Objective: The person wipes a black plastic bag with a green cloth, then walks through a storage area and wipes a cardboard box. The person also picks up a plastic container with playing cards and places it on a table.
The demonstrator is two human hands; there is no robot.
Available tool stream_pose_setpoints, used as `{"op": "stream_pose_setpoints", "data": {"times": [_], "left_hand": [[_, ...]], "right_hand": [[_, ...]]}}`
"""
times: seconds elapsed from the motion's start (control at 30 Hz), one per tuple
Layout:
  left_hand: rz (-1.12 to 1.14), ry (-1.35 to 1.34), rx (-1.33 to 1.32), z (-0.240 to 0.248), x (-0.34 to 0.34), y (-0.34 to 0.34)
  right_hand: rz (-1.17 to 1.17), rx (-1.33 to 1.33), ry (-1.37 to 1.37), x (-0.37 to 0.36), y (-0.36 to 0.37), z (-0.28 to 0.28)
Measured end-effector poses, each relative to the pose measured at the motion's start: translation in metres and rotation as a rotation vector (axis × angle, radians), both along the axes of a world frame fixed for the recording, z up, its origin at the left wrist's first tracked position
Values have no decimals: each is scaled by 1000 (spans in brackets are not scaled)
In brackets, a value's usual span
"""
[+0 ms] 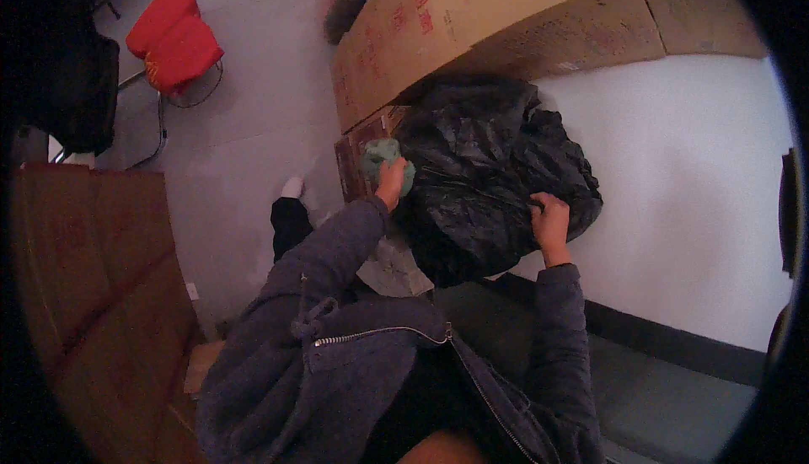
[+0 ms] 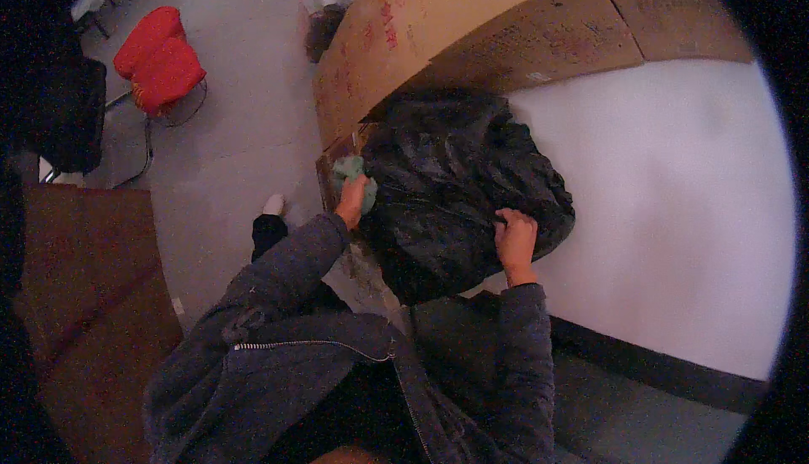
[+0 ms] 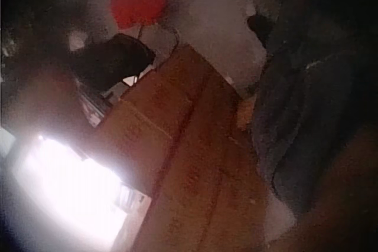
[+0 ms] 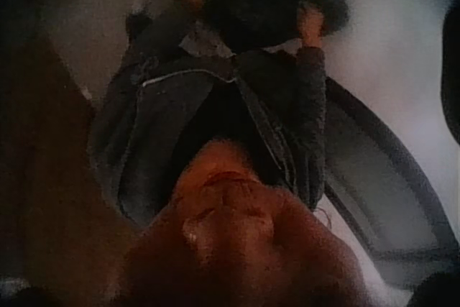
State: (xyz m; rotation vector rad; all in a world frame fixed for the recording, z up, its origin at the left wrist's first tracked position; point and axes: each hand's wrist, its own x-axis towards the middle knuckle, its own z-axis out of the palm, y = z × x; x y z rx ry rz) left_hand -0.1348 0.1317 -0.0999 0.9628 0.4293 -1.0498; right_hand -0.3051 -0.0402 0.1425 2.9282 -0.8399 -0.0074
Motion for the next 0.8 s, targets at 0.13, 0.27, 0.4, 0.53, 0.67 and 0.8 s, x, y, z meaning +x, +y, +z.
{"op": "stream_pose_setpoints", "data": {"times": [0.13,0.27,0.4,0.53,0.67,0.8], "left_hand": [[-100,-256,-163,18,22,-23],[-166,-598,-205,45,35,-74],[-183,-1172,-85,94,16,-127],[-448,-1173,-213,125,-19,-149],[-581,-1079,-219,125,-39,-170],[-368,-1042,-358,126,-53,-183]], "right_hand": [[42,1,-49,3,6,-1],[45,-40,-28,7,12,-3],[58,-34,-40,9,15,-1],[64,-53,-21,10,7,-5],[-16,-28,31,11,-17,-20],[-48,-87,-10,0,-40,-42]]}}
